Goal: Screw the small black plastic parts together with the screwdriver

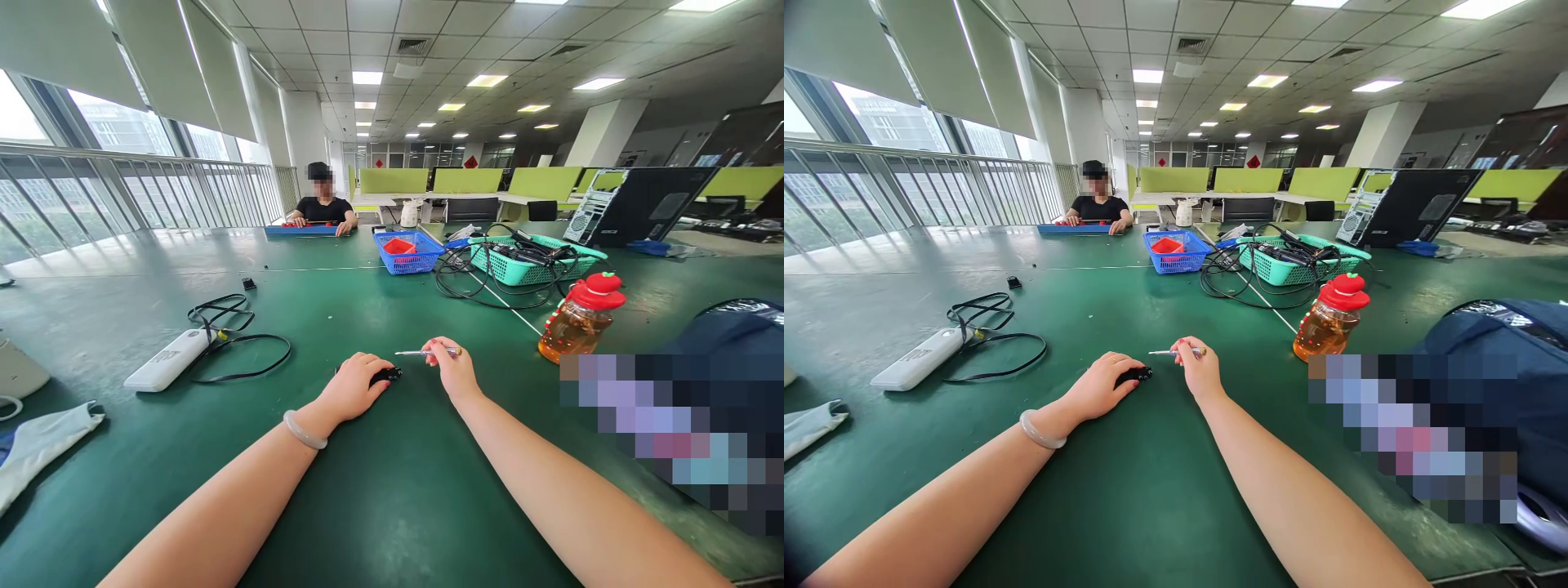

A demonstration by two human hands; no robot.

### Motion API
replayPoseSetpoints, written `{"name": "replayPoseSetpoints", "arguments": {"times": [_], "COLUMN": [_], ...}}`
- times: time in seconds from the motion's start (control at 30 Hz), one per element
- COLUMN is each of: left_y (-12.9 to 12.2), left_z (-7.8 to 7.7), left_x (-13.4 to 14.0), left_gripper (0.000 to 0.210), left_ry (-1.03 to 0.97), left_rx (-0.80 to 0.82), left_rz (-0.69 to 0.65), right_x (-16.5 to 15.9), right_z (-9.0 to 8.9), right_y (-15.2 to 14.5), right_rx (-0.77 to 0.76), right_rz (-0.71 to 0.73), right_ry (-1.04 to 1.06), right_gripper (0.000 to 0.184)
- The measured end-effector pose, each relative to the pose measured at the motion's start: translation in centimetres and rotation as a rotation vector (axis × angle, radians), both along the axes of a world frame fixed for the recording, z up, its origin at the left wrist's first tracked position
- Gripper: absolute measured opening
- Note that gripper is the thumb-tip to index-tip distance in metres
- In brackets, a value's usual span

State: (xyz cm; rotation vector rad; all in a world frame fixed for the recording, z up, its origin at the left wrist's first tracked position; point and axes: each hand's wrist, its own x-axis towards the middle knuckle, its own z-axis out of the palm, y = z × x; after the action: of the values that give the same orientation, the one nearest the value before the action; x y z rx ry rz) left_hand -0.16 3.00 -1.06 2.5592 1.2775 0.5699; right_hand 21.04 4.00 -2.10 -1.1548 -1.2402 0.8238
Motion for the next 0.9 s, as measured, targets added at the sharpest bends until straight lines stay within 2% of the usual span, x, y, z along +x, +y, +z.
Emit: {"name": "replayPoseSetpoints", "arguments": {"times": [0.23,0.4,0.57,0.67,0.73,0.9], "left_y": [-0.4,-0.8,-3.8,-6.6,-8.4,-11.1], "left_z": [0.0,0.1,0.8,1.3,1.5,0.8], "left_x": [0.8,1.1,-0.4,-2.9,-5.6,-15.9], "left_gripper": [0.047,0.029,0.022,0.02,0.02,0.029], "left_ry": [0.001,0.029,0.025,0.042,0.048,0.059], "left_rx": [0.044,0.017,-0.04,-0.078,-0.093,-0.043], "left_rz": [0.027,-0.033,-0.029,-0.001,0.042,0.291], "right_x": [-0.1,-0.1,-0.1,-0.1,-0.1,-0.2], "right_z": [-0.3,-0.5,-0.3,-0.1,0.0,0.0], "right_y": [0.1,0.2,0.0,-0.3,-0.4,-0.2], "right_rx": [0.044,0.044,0.031,0.002,-0.005,0.004], "right_rz": [-0.008,-0.016,-0.007,0.006,0.012,0.01], "right_ry": [-0.075,-0.122,-0.125,-0.112,-0.107,-0.12], "right_gripper": [0.03,0.03,0.032,0.031,0.03,0.031]}}
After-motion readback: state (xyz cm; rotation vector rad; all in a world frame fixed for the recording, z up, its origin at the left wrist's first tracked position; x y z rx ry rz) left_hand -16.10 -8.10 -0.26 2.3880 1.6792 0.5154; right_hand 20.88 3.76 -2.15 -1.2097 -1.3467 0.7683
